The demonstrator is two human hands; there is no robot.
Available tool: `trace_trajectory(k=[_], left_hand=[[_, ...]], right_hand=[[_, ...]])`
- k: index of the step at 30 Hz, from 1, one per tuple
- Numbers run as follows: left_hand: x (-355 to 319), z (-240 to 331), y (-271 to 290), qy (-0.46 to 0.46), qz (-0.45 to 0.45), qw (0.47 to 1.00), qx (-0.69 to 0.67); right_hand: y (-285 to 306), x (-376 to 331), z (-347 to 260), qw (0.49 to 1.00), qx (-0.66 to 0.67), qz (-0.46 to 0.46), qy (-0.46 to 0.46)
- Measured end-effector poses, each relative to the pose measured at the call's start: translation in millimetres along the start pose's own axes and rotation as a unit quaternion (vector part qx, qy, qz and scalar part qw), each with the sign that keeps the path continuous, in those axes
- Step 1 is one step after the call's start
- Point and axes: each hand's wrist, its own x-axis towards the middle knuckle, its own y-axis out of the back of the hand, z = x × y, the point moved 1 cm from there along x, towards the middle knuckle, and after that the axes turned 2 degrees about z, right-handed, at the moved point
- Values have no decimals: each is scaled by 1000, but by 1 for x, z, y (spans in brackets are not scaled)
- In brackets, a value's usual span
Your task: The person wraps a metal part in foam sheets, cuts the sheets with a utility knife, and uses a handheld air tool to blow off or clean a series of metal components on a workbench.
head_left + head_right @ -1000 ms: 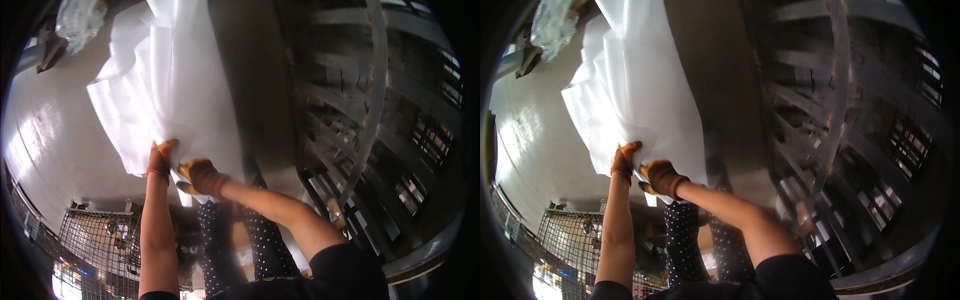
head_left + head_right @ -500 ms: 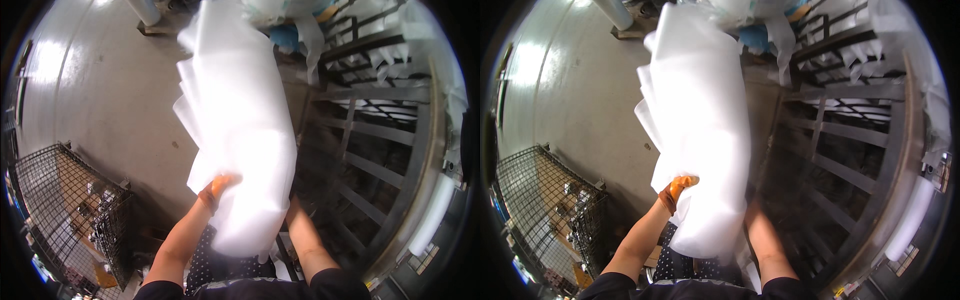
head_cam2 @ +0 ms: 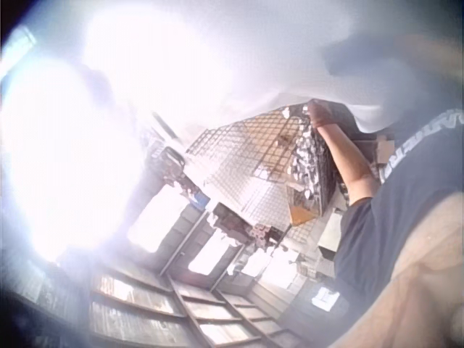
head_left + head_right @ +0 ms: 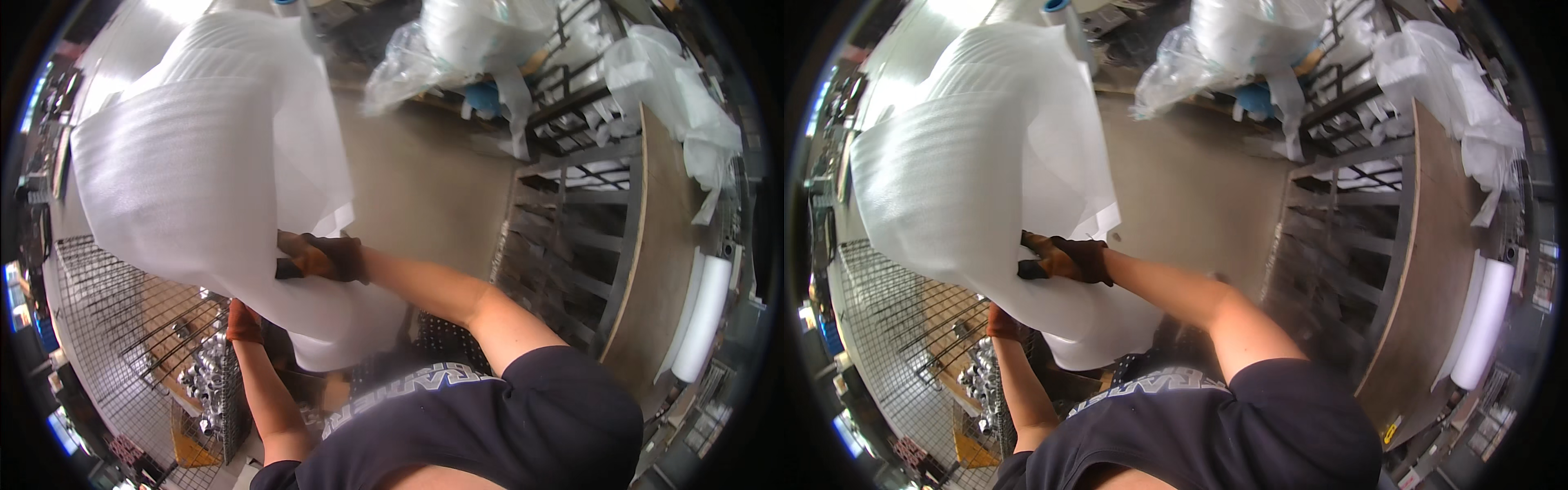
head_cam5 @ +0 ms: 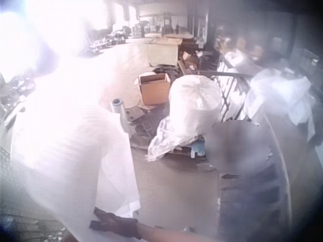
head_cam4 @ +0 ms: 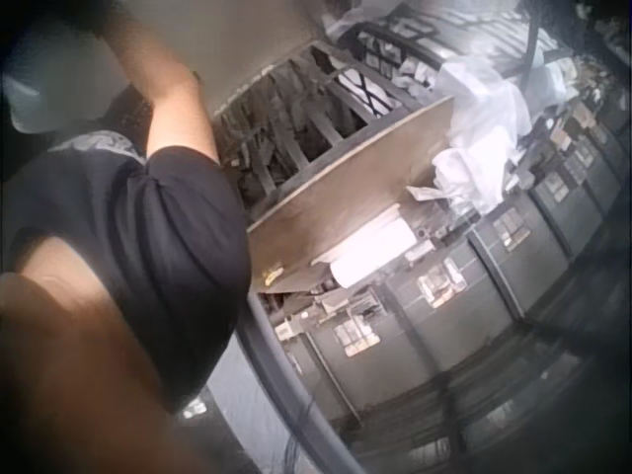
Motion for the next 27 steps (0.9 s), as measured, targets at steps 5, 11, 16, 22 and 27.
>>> trace_trajectory(k=[5,11,16,22,27], left_hand=[[-22,65,-8,-170,74,964,193],[22,88,-8,-212,140,952,171],[114,135,5,-214,189,913,292],[203,232,71,-215,296,285,886],[187,421,-32,-310,161,821,452]], right_hand=[[-20,98,-20,993,21,-111,30],[-9,180,-6,982,-117,-146,-32],[19,275,-1,943,-314,-104,24],[32,452,-73,838,-527,-71,122],[98,614,-21,746,-638,-134,136]])
